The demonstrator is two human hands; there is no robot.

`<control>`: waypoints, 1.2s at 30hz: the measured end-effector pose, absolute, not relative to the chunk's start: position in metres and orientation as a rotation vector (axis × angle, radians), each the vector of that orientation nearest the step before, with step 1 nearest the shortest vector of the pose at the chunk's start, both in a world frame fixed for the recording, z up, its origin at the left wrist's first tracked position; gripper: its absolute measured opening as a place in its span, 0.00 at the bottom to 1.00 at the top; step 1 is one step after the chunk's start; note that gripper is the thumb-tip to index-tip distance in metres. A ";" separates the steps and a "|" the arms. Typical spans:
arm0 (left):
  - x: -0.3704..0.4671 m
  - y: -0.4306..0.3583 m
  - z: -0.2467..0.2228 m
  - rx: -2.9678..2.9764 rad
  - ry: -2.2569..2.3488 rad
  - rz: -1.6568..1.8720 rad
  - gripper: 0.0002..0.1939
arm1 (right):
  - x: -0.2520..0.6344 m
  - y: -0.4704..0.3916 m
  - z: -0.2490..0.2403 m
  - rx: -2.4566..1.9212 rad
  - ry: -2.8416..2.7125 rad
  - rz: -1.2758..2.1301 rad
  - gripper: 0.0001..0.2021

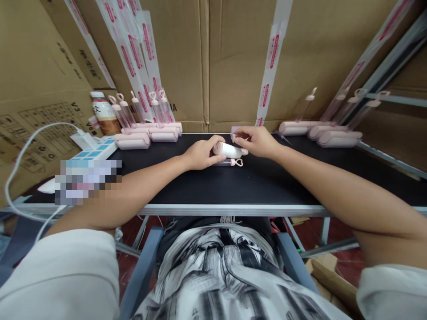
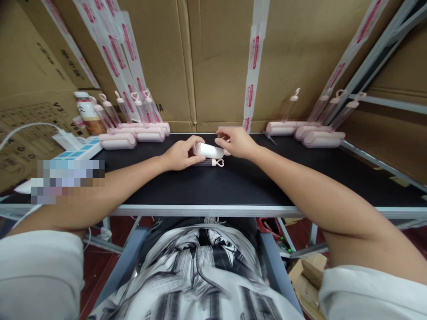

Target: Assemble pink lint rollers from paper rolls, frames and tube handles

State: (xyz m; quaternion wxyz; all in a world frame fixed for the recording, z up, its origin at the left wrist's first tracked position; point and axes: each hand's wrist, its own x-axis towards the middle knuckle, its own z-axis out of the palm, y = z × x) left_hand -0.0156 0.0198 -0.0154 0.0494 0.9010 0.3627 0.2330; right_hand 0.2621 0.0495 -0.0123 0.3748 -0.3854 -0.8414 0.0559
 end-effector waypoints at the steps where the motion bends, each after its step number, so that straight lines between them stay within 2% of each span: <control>1: -0.016 0.020 -0.016 2.746 1.101 0.709 0.31 | 0.263 0.052 -0.014 -1.024 -2.153 0.134 0.16; 7: -0.016 0.020 -0.015 2.748 1.109 0.714 0.31 | 0.264 0.061 -0.023 -1.175 -2.307 0.123 0.15; 36: -0.019 0.018 -0.005 2.715 1.079 0.432 0.34 | 0.265 0.061 -0.026 -1.181 -2.430 0.185 0.22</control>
